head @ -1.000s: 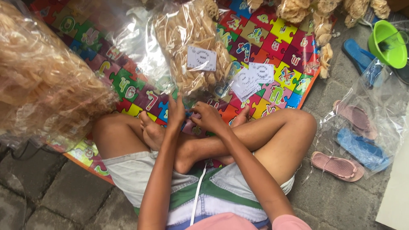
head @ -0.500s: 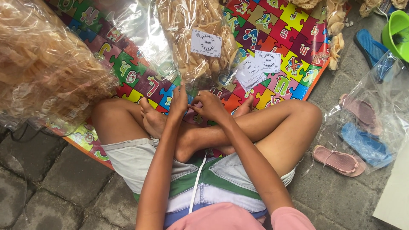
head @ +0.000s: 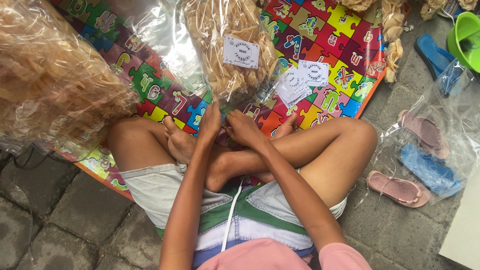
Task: The person sits on a colorful mat and packs round, light-brown snacks into clear plastic bags. They place a small white label on each bag, fold the top, and set the finished package aside. The process is repeated for multiple bags.
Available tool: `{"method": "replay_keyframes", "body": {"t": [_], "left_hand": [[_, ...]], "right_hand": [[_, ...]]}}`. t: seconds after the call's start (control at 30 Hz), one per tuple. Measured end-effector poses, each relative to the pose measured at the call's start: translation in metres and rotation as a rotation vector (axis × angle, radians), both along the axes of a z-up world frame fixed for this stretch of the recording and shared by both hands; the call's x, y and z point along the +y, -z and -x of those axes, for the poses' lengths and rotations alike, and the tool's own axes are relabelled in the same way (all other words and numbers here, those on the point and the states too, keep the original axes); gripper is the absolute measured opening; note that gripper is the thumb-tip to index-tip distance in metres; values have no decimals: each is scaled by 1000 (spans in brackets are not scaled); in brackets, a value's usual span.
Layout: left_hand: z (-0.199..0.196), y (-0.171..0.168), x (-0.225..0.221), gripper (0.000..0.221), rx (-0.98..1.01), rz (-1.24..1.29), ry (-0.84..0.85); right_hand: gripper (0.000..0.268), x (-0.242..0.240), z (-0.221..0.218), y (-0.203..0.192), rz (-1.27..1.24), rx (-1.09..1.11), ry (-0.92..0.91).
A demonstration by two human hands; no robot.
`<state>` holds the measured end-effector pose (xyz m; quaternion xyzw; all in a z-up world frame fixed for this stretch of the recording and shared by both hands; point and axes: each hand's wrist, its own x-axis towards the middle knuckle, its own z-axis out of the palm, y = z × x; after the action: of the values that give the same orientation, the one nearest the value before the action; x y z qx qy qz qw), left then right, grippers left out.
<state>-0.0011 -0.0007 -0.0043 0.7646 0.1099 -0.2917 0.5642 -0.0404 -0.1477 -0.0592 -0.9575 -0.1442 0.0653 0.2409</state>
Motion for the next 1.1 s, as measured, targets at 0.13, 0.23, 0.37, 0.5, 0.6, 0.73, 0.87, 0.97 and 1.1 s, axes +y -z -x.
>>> {"method": "replay_keyframes", "body": {"t": [0.13, 0.23, 0.37, 0.5, 0.6, 0.73, 0.87, 0.97, 1.1], "left_hand": [[0, 1, -5, 74, -138, -61, -60], [9, -40, -10, 62, -663, -90, 53], [8, -37, -17, 62, -523, -115, 277], [4, -24, -15, 64, -470, -150, 335], [3, -24, -14, 64, -481, -151, 326], [3, -27, -14, 64, -490, -164, 328], [1, -8, -15, 62, -538, -196, 344], [0, -2, -16, 61, -570, -218, 341], [3, -9, -17, 55, -671, -230, 287]], "right_hand": [[14, 3, 2, 8, 29, 41, 5], [15, 13, 5, -7, -34, 119, 108], [22, 12, 13, -26, -321, 182, 160], [20, 16, 13, -30, -184, 108, -10], [19, 16, 15, -23, -81, 151, -41], [19, 5, 7, -38, 159, 517, 26], [32, -34, 21, -63, 65, 397, -32], [23, -73, 50, -109, -25, 257, -21], [30, -137, 92, -170, -21, 281, 165]]}}
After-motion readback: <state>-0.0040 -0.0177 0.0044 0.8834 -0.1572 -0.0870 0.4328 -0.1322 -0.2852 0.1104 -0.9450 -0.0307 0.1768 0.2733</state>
